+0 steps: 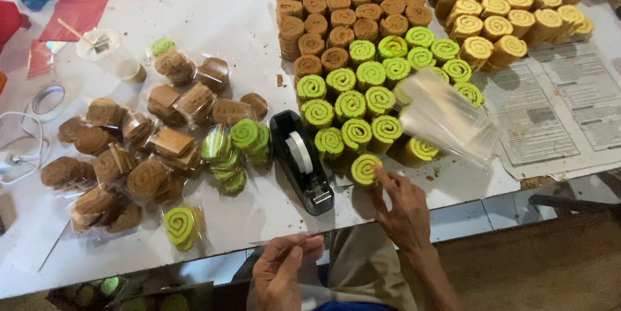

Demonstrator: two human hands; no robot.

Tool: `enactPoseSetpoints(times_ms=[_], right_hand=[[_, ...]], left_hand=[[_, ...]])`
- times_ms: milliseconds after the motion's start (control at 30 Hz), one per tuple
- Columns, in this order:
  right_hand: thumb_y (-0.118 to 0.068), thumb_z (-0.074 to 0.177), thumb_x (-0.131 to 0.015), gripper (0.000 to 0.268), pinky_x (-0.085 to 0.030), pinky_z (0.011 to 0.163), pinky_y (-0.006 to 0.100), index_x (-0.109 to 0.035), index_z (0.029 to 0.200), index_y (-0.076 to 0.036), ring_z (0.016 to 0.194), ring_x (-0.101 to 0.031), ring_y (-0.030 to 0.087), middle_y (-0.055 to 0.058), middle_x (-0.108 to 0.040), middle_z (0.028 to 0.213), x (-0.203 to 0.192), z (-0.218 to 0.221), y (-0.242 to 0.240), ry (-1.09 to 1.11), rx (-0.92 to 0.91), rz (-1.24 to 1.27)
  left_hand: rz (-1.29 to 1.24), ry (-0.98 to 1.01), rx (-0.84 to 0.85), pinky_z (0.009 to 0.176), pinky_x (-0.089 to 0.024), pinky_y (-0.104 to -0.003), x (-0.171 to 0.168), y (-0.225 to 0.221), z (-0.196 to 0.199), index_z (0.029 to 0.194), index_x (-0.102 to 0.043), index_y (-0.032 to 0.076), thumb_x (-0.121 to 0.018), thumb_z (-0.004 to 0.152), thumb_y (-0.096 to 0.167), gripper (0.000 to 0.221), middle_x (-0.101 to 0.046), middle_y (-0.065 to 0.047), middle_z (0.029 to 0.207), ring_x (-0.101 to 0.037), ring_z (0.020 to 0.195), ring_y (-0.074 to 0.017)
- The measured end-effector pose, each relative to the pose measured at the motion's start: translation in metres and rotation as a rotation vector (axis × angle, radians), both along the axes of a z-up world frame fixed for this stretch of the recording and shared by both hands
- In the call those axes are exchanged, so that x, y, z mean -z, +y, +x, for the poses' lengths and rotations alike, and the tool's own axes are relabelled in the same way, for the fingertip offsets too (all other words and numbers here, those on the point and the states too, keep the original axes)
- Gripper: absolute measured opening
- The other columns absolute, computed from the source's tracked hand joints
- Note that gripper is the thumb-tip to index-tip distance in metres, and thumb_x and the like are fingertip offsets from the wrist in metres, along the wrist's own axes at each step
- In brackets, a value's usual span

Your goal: The person places individual cake rolls into small plastic bags and seals them using a tape dispenser. The person picks up green and brown cake rolls from the table and places them into bags before applying tape.

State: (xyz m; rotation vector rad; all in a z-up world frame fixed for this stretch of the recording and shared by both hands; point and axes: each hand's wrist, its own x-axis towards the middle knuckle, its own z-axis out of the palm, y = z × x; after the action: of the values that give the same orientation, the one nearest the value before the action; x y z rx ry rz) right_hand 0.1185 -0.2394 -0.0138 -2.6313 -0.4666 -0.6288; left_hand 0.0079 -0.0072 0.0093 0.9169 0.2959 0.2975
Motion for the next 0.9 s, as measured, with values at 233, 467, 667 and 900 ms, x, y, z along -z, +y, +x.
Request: enactPoseSetpoints(times_ms=[233,467,667,900], right_hand=[[-0.018,0.085,-0.073,0.079,-0.048,0.086,0.049,-0.042,0.157,-0.024,0.098,-0.062,0.040,0.014,-0.066,0.131,-0.002,0.008,0.005,0.208,-0.001,-0.015],[-0.055,0.079,-0.081,0.092,-0.050,0.082,0.049,-0.039,0.158,-0.032,0.097,-0.063,0.032,0.009,-0.066,0.121,-0.028,0.006,0.002,0.140,0.039,-0.180],[-0.045,0.085,-0.076,0.069,-0.048,0.096,0.049,-0.051,0.149,-0.037,0.116,-0.055,0.034,0.018,-0.049,0.149,-0.081,0.038,0.005,0.295,-0.286,-0.306],[-0.021,0.086,-0.074,0.033,-0.060,0.086,0.042,-0.071,0.116,-0.036,0.112,-0.060,0.026,0.005,-0.060,0.130,-0.099,0.062,0.009,0.736,-0.287,0.008]], left_hand=[[0.005,0.116,-0.008,0.074,-0.070,-0.053,-0.010,0.005,-0.001,0.100,-0.072,-0.011,-0.066,0.088,0.001,0.018,-0.081,-0.038,0.091,-0.082,0.079,-0.0451],[0.004,0.288,-0.031,0.078,-0.067,-0.050,-0.031,0.012,0.005,0.109,-0.069,-0.011,-0.066,0.087,0.004,0.027,-0.081,-0.040,0.092,-0.081,0.081,-0.0452],[0.112,0.157,0.183,0.088,-0.065,-0.046,-0.034,0.010,0.004,0.094,-0.076,-0.008,-0.068,0.086,0.005,0.017,-0.076,-0.033,0.115,-0.077,0.102,-0.0401],[0.002,0.163,0.192,0.073,-0.070,-0.049,-0.003,0.008,0.000,0.106,-0.077,-0.014,-0.068,0.089,0.003,0.025,-0.082,-0.031,0.099,-0.081,0.088,-0.0426]])
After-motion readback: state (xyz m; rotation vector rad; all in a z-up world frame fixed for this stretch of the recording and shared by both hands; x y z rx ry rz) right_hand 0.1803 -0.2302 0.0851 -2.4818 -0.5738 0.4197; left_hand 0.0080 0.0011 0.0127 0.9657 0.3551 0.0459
